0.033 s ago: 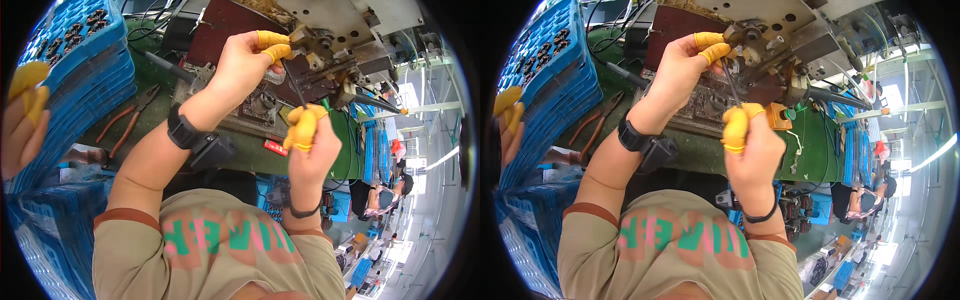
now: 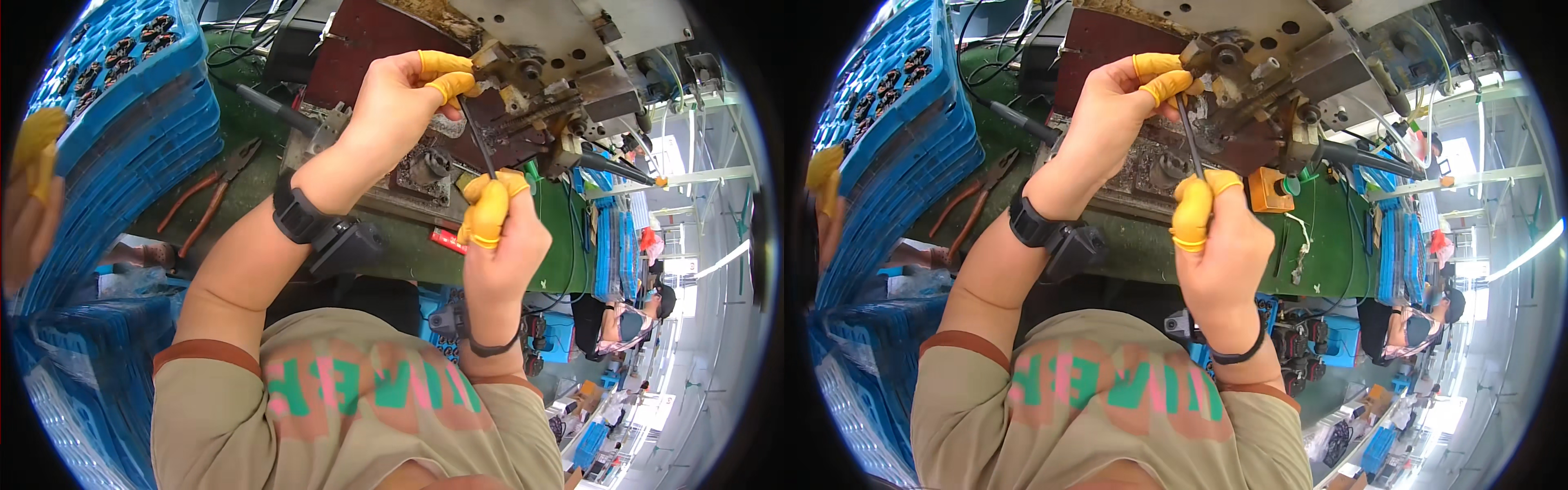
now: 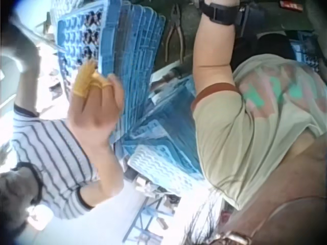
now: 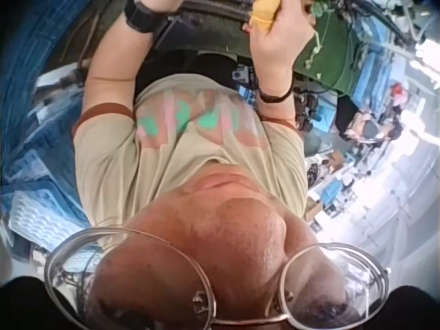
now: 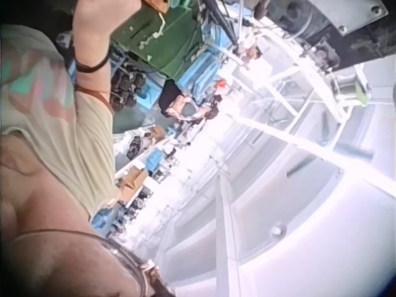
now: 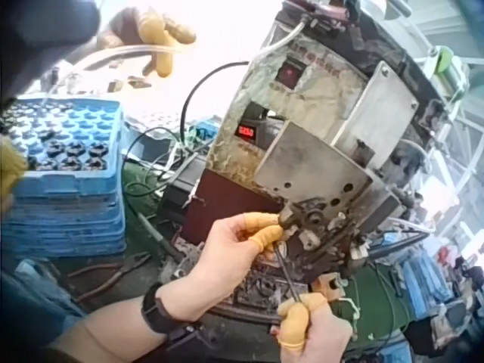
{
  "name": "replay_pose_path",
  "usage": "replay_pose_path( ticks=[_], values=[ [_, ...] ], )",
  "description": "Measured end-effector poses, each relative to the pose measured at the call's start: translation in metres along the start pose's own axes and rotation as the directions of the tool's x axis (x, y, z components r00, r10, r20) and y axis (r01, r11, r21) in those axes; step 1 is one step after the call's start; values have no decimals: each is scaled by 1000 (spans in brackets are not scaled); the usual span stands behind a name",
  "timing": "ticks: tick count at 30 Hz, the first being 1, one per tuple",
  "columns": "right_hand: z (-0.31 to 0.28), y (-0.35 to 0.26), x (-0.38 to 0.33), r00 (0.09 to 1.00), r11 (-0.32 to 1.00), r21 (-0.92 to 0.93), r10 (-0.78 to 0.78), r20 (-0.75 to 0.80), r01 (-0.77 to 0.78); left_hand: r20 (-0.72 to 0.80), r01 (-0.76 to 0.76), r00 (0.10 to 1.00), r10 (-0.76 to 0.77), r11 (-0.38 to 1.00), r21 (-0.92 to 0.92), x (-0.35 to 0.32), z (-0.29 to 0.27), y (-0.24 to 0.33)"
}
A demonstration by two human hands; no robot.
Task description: Using pliers and small hand tools to adjust or repair a component feeding machine on a factory floor.
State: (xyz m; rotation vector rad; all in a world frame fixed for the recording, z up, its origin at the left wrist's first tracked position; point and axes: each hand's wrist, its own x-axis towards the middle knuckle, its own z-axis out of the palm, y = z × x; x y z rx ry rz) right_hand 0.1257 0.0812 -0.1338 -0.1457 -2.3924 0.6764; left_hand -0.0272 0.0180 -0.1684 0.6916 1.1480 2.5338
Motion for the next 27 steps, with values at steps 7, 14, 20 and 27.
replay_pose_path(
  ticks=[7,14,20,27],
  values=[
    [4,0,-7,992,971,-201,-127,21,129,60,47,997,-46,999,-24,-6,-5,2],
    [3,1,-1,986,963,-213,-169,-1,165,85,125,990,-116,986,-110,-3,-8,0],
    [3,-5,-2,983,942,-286,-182,4,175,98,150,986,-134,972,-182,-4,-11,-2],
    [5,-20,5,971,905,-354,-226,75,238,88,192,981,-175,948,-253,-4,-6,-2]
  ],
)
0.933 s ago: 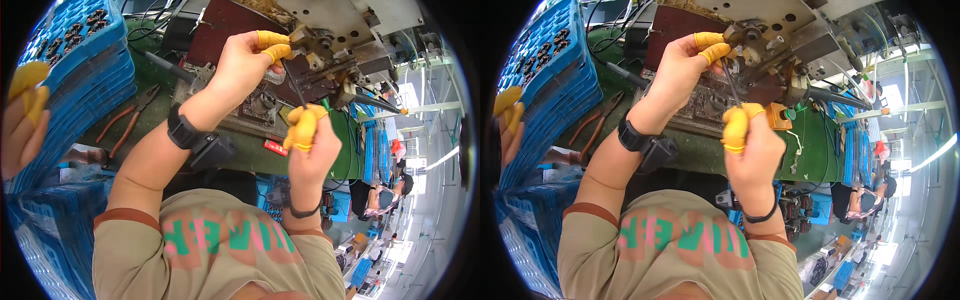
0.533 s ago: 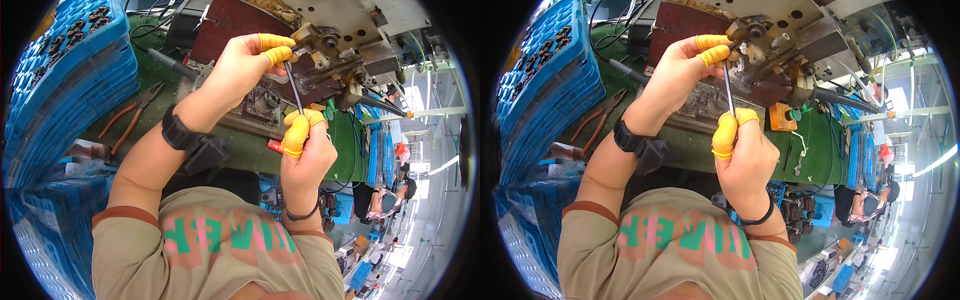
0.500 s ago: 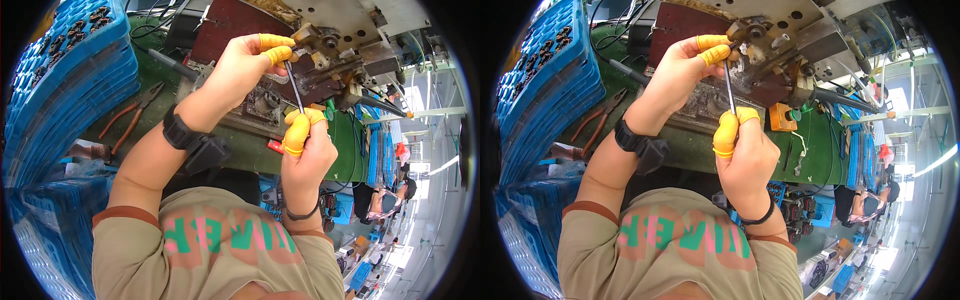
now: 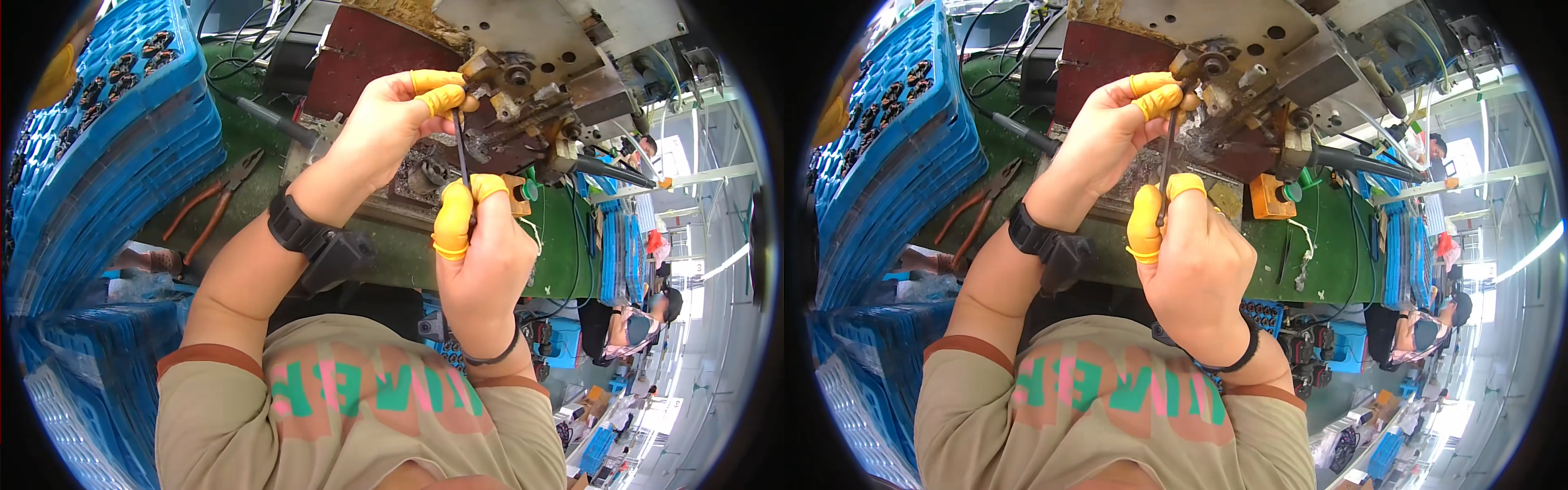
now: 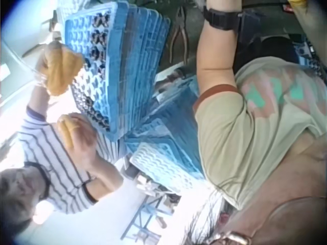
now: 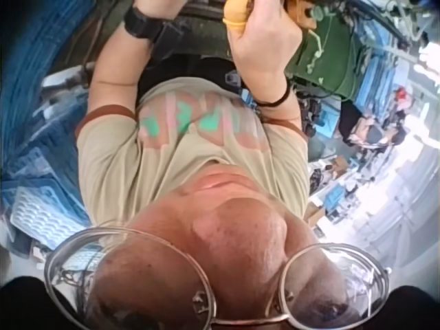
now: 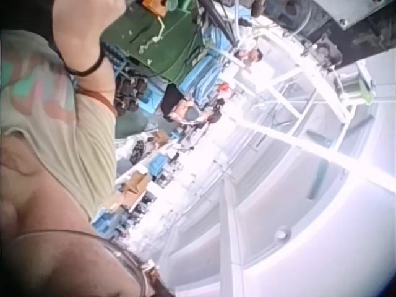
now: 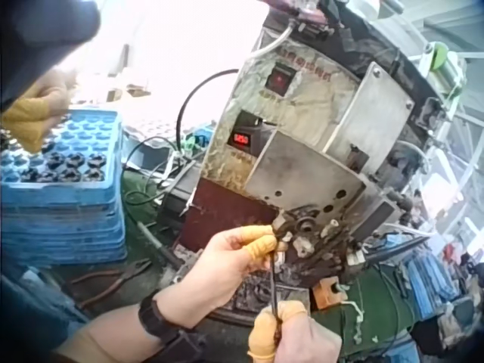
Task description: Using pliers and small hand tools to adjust or repair a component feeding machine on a factory floor.
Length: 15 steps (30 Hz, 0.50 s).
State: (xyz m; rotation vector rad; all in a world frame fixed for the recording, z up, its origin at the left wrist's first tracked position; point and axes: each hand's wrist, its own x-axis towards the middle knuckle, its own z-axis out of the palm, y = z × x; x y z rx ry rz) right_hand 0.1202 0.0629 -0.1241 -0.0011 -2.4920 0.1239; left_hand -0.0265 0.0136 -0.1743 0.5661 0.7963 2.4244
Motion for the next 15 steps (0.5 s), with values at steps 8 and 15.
replay_pose_path(
  ticks=[8,15],
  values=[
    [-3,9,-4,994,991,87,93,59,-98,-12,-175,984,176,981,83,1,-2,-11],
    [10,15,-17,993,989,81,119,26,-120,-53,-269,961,271,962,46,4,0,-24]
  ],
)
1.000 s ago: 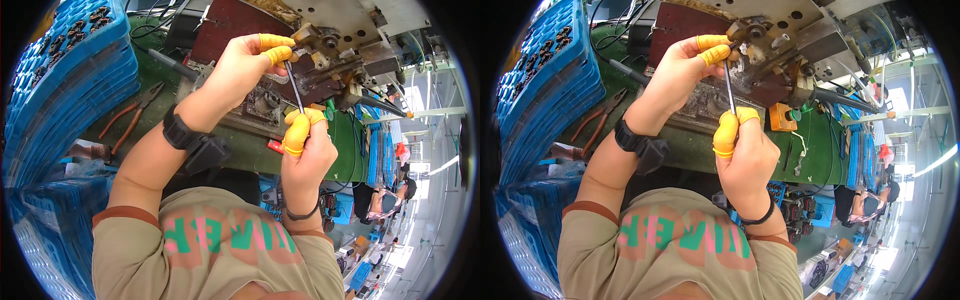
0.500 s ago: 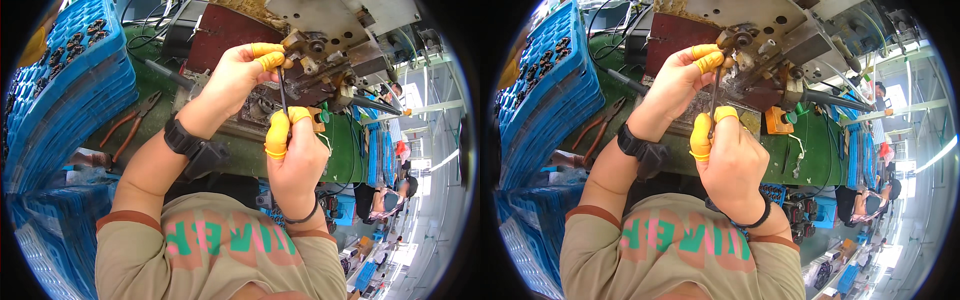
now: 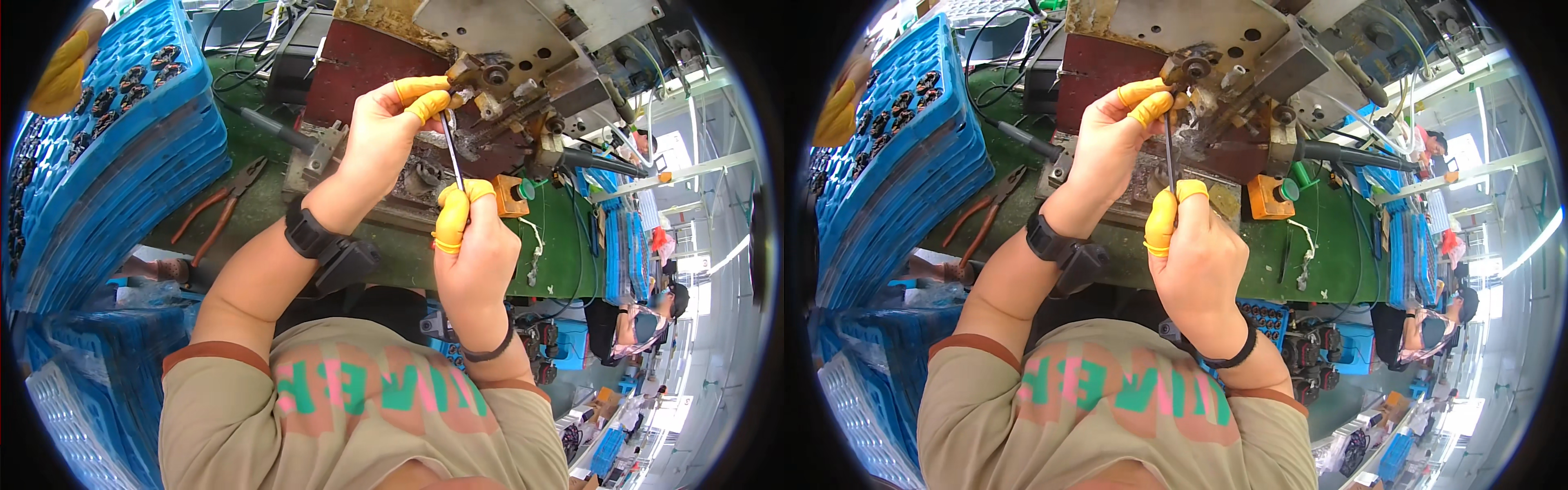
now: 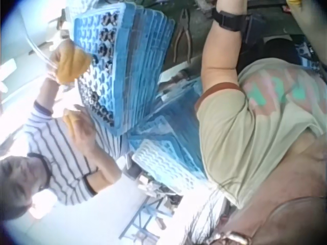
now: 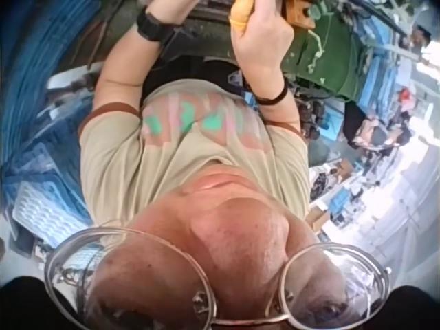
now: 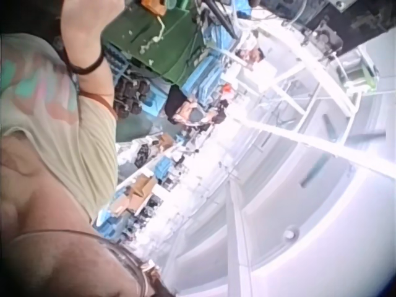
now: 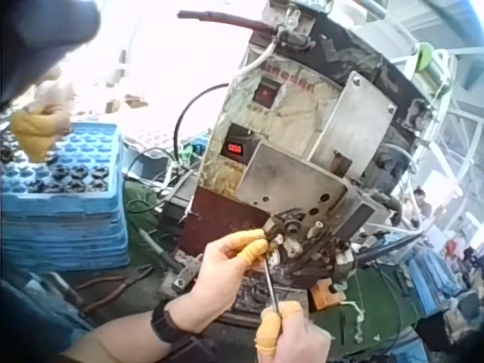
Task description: Using pliers and small hand tools to adjust or repair a component feeding machine on a factory floor.
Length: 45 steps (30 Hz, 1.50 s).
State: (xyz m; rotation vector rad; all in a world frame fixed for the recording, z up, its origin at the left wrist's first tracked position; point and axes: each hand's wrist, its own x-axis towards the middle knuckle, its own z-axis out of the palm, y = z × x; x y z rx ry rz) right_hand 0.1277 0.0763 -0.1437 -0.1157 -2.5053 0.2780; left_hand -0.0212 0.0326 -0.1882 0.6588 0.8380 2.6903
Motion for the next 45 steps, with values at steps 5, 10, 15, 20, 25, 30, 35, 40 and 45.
replay_pose_path(
  ticks=[5,10,15,20,25,30,35,40,45],
  values=[
    [-11,-8,8,999,998,-49,-32,-8,32,5,58,998,-57,994,-96,-2,-2,-1],
    [-20,6,13,997,997,36,69,-21,-68,-30,27,999,-31,992,-121,-3,5,-1],
    [-11,-3,8,1000,1000,11,-6,12,6,-37,-106,993,113,982,156,-3,4,10],
    [-2,-2,2,1000,998,68,15,22,-16,-30,-114,992,125,965,237,-2,2,12],
    [-5,4,1,996,993,81,84,-22,-82,-60,-38,997,43,996,79,-3,3,7],
    [-19,13,8,978,940,273,206,24,-204,-34,-65,997,67,995,73,-4,6,8],
    [-7,-1,3,998,995,70,65,17,-66,-41,-137,989,143,983,122,-2,5,8],
    [-14,7,5,980,942,272,188,61,-197,-21,-98,995,101,989,111,-2,4,13],
    [-30,16,16,958,871,400,267,101,-284,-44,-62,997,65,996,67,-3,8,10]
  ],
)
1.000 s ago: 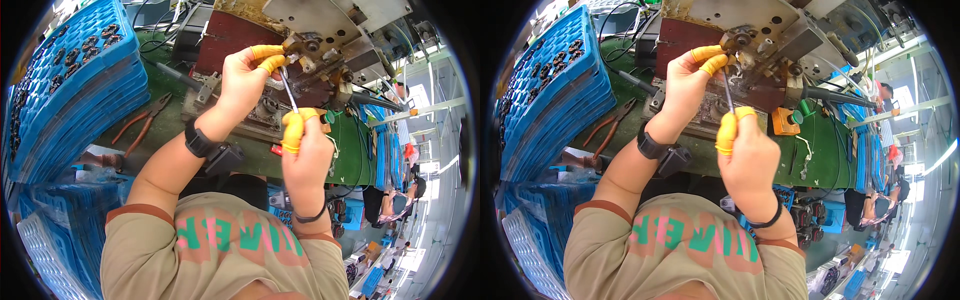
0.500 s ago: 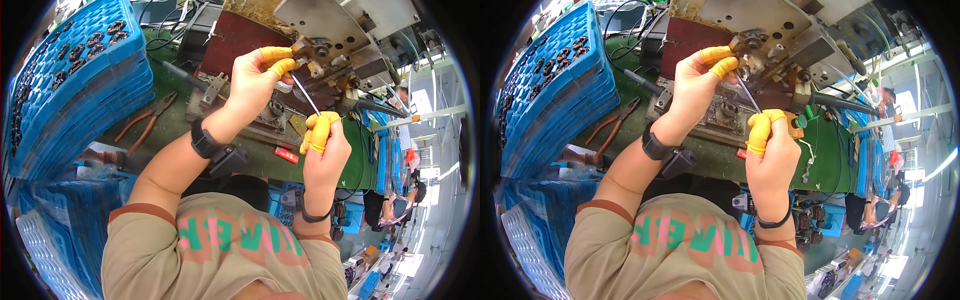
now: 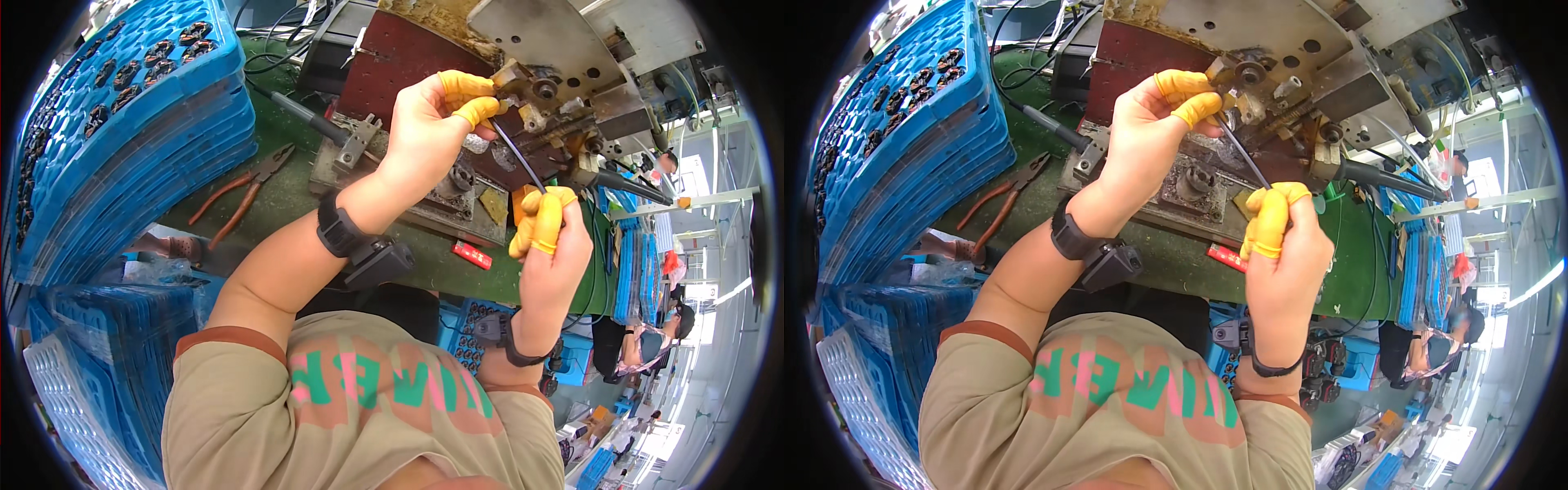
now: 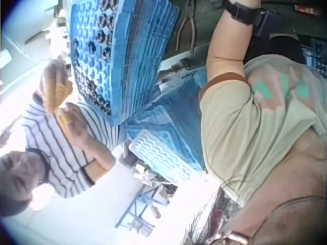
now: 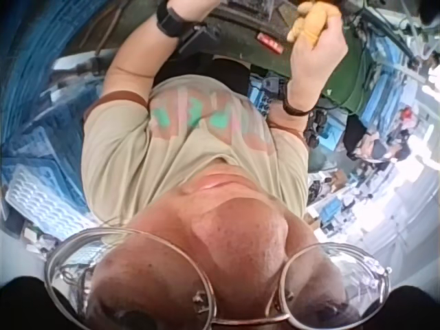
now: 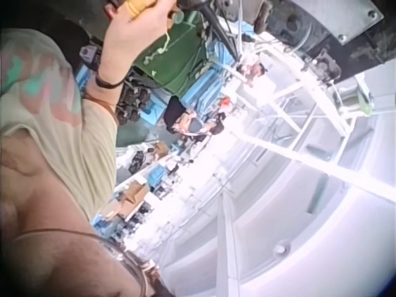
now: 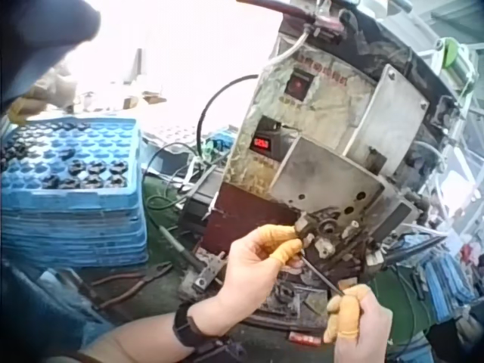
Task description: Using pliers and small hand tools to adjust or repair a component feeding machine on a factory floor.
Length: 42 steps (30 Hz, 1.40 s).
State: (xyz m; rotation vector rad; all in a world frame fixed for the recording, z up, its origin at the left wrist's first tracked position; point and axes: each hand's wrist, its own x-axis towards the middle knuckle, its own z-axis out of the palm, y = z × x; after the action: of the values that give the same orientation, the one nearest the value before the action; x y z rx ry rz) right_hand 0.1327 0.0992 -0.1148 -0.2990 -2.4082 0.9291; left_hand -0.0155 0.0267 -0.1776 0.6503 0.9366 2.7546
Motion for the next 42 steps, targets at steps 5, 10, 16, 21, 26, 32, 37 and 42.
replay_pose_path(
  ticks=[5,10,16,21,26,32,37,42],
  values=[
    [-7,4,3,999,997,70,7,37,-10,3,-3,1000,3,1000,2,-2,0,1],
    [1,11,-1,1000,999,-29,-23,-7,23,45,23,999,-25,999,48,1,-3,3],
    [27,-9,-10,951,903,-338,-303,-58,267,116,219,968,-222,975,34,2,-10,17],
    [48,-32,7,876,804,-391,-482,14,448,93,366,925,-368,930,32,7,-15,31],
    [61,-41,20,834,805,-363,-539,-117,469,174,414,902,-396,906,-85,16,-14,25],
    [77,-33,17,789,759,-349,-608,-81,549,191,292,934,-303,953,84,25,-21,24],
    [78,-29,24,771,729,-297,-636,37,616,272,404,870,-411,911,84,29,-26,27],
    [77,-33,35,688,598,-429,-722,79,677,331,494,841,-427,856,-150,27,-29,17]
  ],
)
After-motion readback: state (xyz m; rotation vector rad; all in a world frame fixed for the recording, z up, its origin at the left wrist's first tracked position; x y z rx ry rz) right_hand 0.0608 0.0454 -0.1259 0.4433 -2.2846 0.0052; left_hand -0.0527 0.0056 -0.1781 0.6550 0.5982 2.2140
